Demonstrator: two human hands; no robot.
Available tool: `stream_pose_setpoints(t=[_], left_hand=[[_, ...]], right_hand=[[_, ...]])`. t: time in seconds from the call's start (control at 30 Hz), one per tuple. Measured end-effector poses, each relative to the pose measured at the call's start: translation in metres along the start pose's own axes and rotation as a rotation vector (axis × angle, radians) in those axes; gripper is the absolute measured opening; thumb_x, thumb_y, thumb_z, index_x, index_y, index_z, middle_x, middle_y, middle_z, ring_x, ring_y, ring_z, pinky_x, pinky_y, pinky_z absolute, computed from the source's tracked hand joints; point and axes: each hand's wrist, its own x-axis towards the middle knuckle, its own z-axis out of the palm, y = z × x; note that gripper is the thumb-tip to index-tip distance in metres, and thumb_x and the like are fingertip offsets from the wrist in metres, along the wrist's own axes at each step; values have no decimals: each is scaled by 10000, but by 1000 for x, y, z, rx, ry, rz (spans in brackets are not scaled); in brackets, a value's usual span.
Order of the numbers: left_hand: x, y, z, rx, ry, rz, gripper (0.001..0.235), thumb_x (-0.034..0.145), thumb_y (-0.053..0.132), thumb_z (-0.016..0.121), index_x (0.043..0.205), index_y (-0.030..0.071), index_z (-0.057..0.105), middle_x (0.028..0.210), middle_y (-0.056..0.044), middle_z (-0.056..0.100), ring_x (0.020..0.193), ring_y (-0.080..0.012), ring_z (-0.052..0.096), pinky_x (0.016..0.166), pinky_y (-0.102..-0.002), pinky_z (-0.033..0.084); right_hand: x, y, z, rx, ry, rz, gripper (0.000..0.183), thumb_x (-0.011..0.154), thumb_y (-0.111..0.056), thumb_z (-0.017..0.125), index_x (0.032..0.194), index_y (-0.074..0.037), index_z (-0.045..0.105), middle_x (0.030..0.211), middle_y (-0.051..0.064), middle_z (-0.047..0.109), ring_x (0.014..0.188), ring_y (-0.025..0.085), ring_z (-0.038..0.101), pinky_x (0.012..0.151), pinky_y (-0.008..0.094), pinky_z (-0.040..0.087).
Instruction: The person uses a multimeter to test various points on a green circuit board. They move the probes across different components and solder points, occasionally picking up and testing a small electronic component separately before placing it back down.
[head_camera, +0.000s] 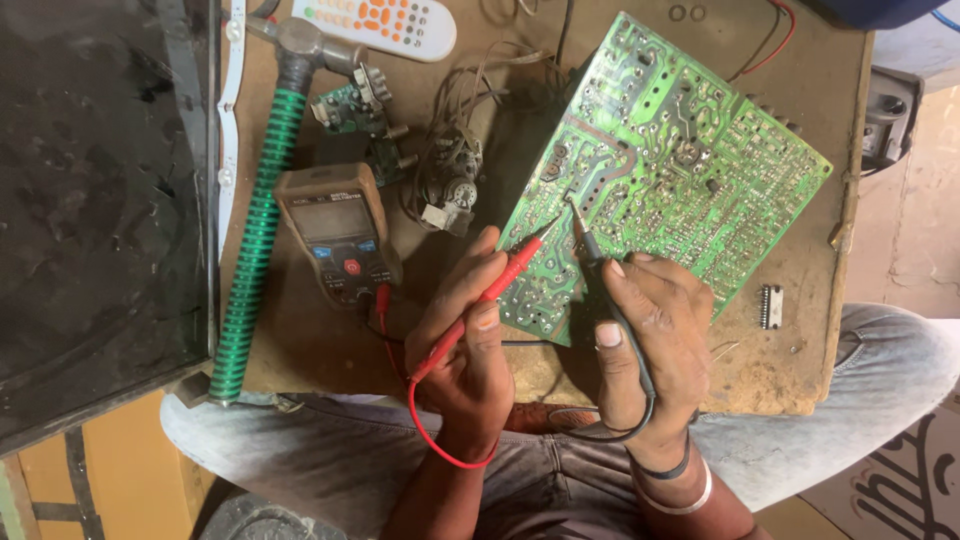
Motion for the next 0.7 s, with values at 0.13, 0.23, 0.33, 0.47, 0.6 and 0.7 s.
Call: stream_pose_setpoints(t=[0.13,0.23,0.33,0.47,0.6,0.7], left_hand=[[0,1,-1,16,-5,-16,339,1137,213,519,1303,-53,646,1411,-249,653,1335,-323,662,1157,-409,549],[1,1,0,12,-2,-10,342,1137,220,522,1305,-51,646,1409,-245,655,1311,-313,666,1133,-400,556],[1,0,0,1,-6,-7,341,1145,221,521,1312,-51,643,1418,-244,650,1290,-304,661,1109,-386,553],[1,0,0,-15,-6,-18,343,1141,226,531,1309,-52,643,1415,-243,650,1309,-305,666,1124,-395,565],[0,1,0,-21,-7,-33,351,1134,233,534,1305,-53,645,1413,-247,651,1301,-301,674,1112,-391,572],[1,1,0,-10,-2,-26,356,1137,240,531,1303,-54,647,1412,-243,654,1309,-302,676,1123,-391,571]], right_hand=[[0,0,0,2,-5,8,328,986,-112,602,1281,16,664,1181,171,684,1179,338,600,1082,417,453],[0,0,0,9,-8,8,333,990,-115,602,1290,17,661,1183,169,684,1184,338,597,1085,418,449],[0,1,0,12,-6,8,330,998,-116,603,1295,15,659,1191,168,681,1191,336,592,1093,420,449],[1,-1,1,7,-3,18,333,1010,-114,593,1311,19,642,1202,169,671,1189,328,593,1086,419,448],[2,-2,2,-35,4,16,342,1024,-114,601,1335,27,624,1213,178,661,1177,327,591,1063,418,446],[4,-1,6,-106,8,-41,340,1022,-100,616,1341,16,618,1224,179,660,1219,338,600,1070,429,422]])
